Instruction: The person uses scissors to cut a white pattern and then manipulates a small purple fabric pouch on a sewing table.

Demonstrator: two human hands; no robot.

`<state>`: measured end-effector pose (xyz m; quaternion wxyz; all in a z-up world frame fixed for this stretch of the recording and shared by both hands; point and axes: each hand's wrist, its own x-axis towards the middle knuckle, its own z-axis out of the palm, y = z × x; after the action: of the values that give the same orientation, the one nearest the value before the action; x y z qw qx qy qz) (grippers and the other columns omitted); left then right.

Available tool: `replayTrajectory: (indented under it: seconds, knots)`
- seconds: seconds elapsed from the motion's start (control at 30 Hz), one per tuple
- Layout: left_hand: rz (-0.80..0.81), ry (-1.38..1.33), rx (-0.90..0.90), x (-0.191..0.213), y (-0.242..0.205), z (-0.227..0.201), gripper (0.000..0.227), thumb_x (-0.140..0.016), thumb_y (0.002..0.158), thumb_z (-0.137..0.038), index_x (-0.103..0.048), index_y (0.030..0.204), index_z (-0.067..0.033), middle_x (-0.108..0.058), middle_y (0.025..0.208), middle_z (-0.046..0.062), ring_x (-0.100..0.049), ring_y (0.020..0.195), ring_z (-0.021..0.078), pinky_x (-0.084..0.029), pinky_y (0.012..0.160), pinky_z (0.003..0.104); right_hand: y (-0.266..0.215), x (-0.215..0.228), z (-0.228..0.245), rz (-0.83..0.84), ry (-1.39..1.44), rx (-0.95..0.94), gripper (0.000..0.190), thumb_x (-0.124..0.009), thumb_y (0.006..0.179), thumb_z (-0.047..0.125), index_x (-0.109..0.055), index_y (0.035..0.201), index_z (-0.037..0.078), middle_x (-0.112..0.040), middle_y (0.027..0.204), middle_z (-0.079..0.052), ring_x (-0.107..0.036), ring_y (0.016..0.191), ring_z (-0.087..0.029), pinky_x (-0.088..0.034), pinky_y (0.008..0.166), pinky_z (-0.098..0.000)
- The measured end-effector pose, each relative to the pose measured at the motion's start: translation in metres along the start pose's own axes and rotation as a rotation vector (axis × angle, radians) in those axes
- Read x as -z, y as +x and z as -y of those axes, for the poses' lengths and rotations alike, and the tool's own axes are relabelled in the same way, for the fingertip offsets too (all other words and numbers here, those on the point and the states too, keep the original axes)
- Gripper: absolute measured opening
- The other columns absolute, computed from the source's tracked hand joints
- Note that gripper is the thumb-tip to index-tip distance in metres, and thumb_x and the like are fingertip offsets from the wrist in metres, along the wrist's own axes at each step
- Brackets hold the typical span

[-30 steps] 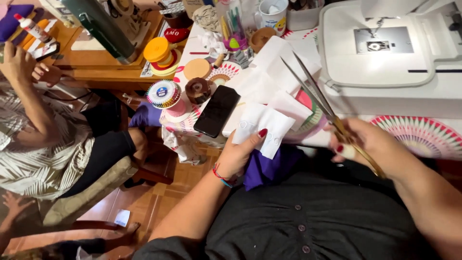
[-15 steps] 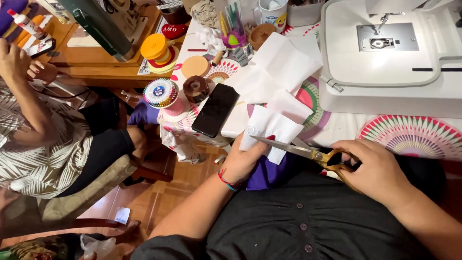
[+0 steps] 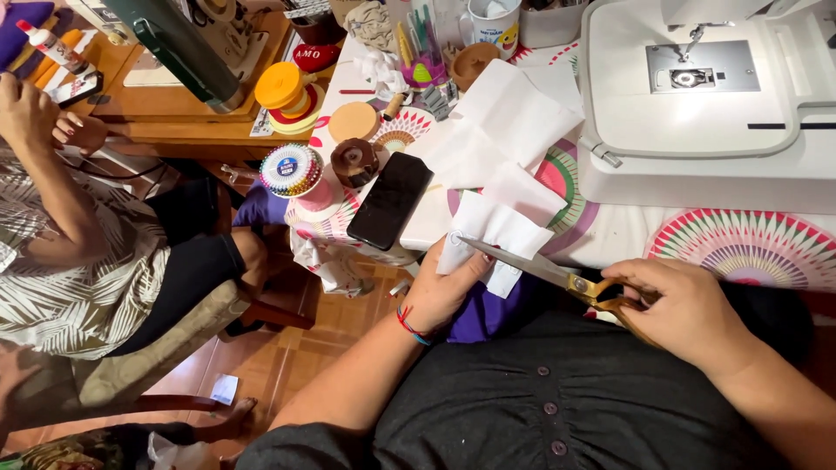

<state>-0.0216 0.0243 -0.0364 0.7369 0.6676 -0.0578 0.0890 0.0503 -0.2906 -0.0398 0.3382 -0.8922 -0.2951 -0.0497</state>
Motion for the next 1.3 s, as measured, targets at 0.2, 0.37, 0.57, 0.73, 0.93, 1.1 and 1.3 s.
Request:
replayTrajectory:
  seconds: [0.2, 0.37, 0.57, 0.73, 0.93, 1.1, 1.3]
  knots:
    - [0.018, -0.207, -0.002, -0.002, 0.0, -0.004, 0.033, -0.069, 0.101, -0.022, -0.064, 0.128, -0.0044, -0.069, 0.119, 0.002, -0.062, 0.11, 0.0132, -0.051, 0.101, 0.033, 0.0, 0.006, 0.001, 0.052, 0.051, -0.079, 0.031, -0.087, 0.068, 0.015, -0.083, 0.098, 0.022, -0.081, 0.082, 0.004, -0.075, 0.066, -0.006, -0.06, 0.072, -0.0196]
    - [0.003, -0.251, 0.023, 0.001, 0.002, 0.005, 0.033, -0.07, 0.099, -0.017, -0.064, 0.128, -0.0026, -0.07, 0.12, 0.004, -0.063, 0.11, 0.0142, -0.053, 0.102, 0.034, -0.001, 0.008, -0.001, 0.045, 0.081, -0.071, 0.028, -0.09, 0.067, 0.019, -0.083, 0.095, 0.021, -0.081, 0.079, 0.005, -0.074, 0.066, -0.004, -0.059, 0.07, -0.0187]
    - [0.087, -0.307, -0.005, -0.004, 0.003, -0.008, 0.048, -0.071, 0.098, -0.014, -0.056, 0.141, -0.0012, -0.064, 0.136, 0.007, -0.059, 0.124, 0.0185, -0.048, 0.113, 0.039, -0.003, 0.008, -0.003, 0.049, 0.051, -0.09, 0.033, -0.089, 0.066, 0.019, -0.083, 0.098, 0.02, -0.08, 0.075, 0.003, -0.074, 0.066, -0.006, -0.059, 0.07, -0.0207]
    - [0.189, -0.301, 0.061, -0.013, 0.006, -0.036, 0.075, -0.078, 0.087, -0.007, -0.041, 0.152, -0.004, -0.057, 0.145, 0.011, -0.054, 0.135, 0.0235, -0.044, 0.12, 0.043, -0.002, 0.009, -0.002, 0.068, 0.052, -0.104, 0.029, -0.089, 0.067, 0.018, -0.083, 0.096, 0.02, -0.081, 0.075, 0.005, -0.074, 0.065, -0.004, -0.058, 0.069, -0.0197]
    - [0.158, -0.378, 0.142, -0.012, 0.006, -0.029, 0.062, -0.077, 0.087, -0.004, -0.052, 0.144, -0.0028, -0.065, 0.136, 0.01, -0.061, 0.127, 0.0233, -0.05, 0.114, 0.041, -0.002, 0.008, -0.003, 0.056, 0.044, -0.107, 0.031, -0.086, 0.067, 0.012, -0.083, 0.097, 0.021, -0.08, 0.075, 0.004, -0.073, 0.064, -0.006, -0.057, 0.068, -0.0206]
    - [0.139, -0.332, 0.128, -0.012, 0.006, -0.022, 0.07, -0.077, 0.088, -0.008, -0.045, 0.151, -0.0062, -0.061, 0.139, 0.006, -0.057, 0.127, 0.0188, -0.051, 0.11, 0.039, -0.002, 0.009, -0.001, 0.068, 0.05, -0.08, 0.029, -0.087, 0.068, 0.016, -0.082, 0.096, 0.02, -0.08, 0.075, 0.005, -0.074, 0.064, -0.004, -0.059, 0.067, -0.0192]
    - [0.14, -0.327, 0.144, -0.008, 0.002, -0.005, 0.029, -0.077, 0.09, -0.013, -0.067, 0.116, -0.0054, -0.07, 0.106, 0.003, -0.064, 0.1, 0.0145, -0.054, 0.093, 0.033, 0.0, 0.008, 0.004, 0.109, -0.031, -0.146, 0.039, -0.087, 0.066, 0.018, -0.081, 0.104, 0.024, -0.076, 0.074, 0.005, -0.068, 0.064, -0.01, -0.053, 0.069, -0.0241]
